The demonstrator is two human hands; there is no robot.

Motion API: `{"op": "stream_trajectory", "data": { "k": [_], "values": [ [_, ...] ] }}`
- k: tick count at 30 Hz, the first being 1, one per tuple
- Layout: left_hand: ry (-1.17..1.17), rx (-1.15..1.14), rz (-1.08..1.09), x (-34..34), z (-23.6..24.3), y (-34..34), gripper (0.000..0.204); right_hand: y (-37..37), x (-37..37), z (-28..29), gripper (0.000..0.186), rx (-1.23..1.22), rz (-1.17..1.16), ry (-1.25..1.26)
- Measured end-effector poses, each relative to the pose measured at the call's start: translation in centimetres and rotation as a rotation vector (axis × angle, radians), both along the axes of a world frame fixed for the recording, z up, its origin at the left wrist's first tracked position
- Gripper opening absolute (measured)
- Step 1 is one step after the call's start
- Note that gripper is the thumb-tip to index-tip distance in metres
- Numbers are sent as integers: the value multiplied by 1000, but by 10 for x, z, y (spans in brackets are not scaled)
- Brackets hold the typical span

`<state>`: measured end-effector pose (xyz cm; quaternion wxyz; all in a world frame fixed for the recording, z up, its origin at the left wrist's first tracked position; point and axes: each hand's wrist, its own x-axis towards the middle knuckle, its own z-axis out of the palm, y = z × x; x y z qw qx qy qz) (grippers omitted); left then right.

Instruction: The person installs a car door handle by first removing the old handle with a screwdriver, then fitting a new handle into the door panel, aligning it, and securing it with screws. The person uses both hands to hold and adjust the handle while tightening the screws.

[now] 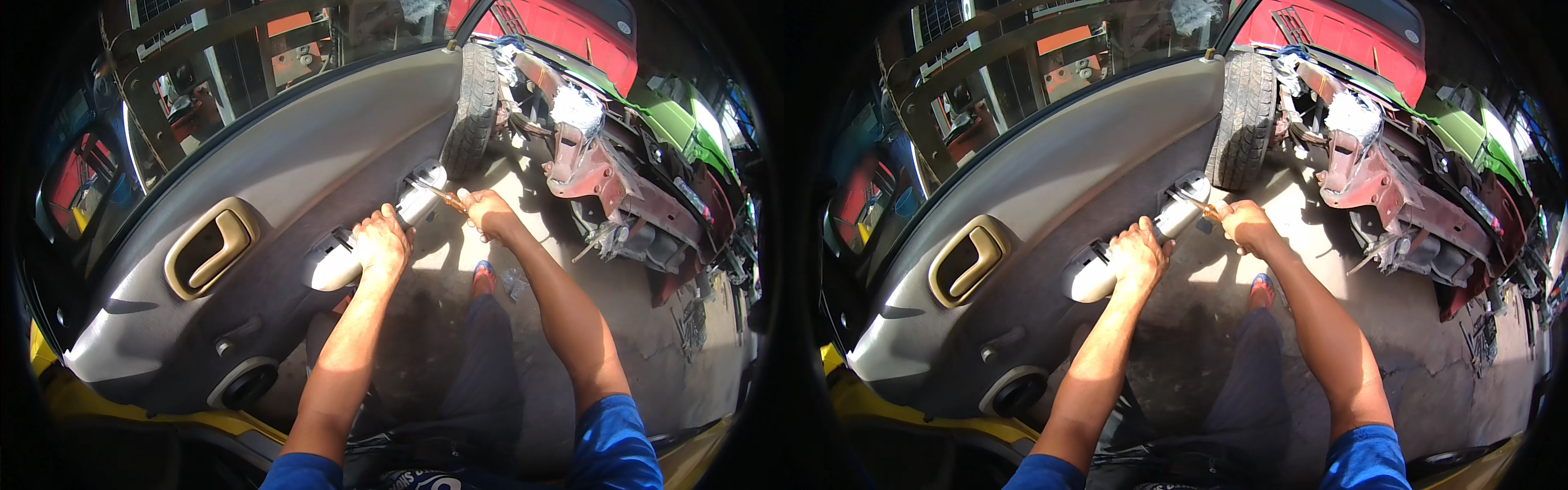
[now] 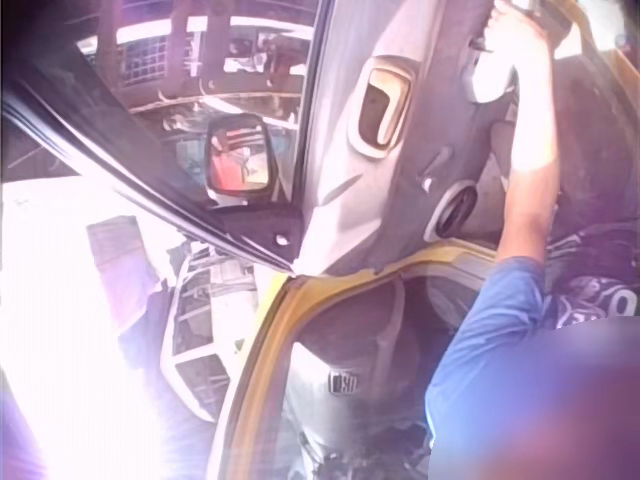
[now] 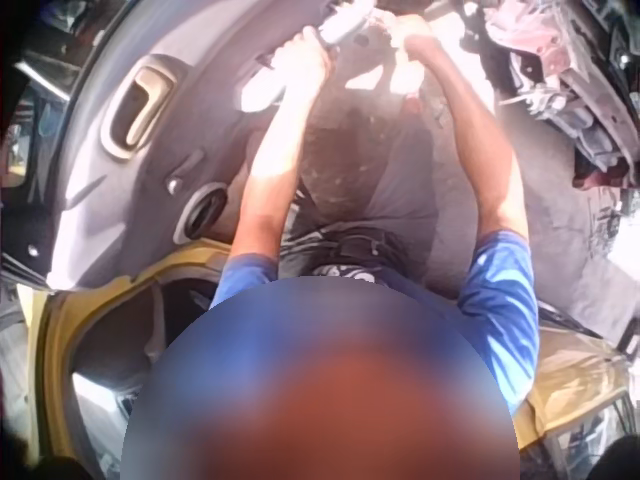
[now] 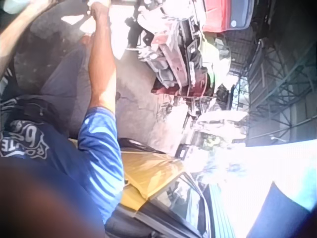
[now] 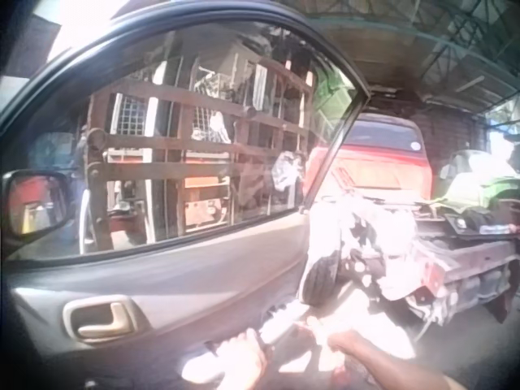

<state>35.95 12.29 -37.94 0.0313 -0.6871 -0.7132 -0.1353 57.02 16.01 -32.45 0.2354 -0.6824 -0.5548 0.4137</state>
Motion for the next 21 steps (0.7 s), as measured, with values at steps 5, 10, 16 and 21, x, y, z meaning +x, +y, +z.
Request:
{"op": "stream_trajectory", "data": {
  "k": [5, 10, 16, 21],
  "values": [
    [-5, -7, -2, 0, -1, 1, 58, -10, 4, -3, 25, 551, 107, -426],
    [-37, 9, 2, -1, -1, 0, 57, -14, -7, -11, 21, 782, 140, -808],
    [-53, 18, -2, -1, -2, 0, 56, -9, -5, 8, 32, 109, 58, 8],
    [-60, 35, -14, -2, -2, 0, 55, -22, -1, -11, 27, 1005, 152, -822]
  ]
}}
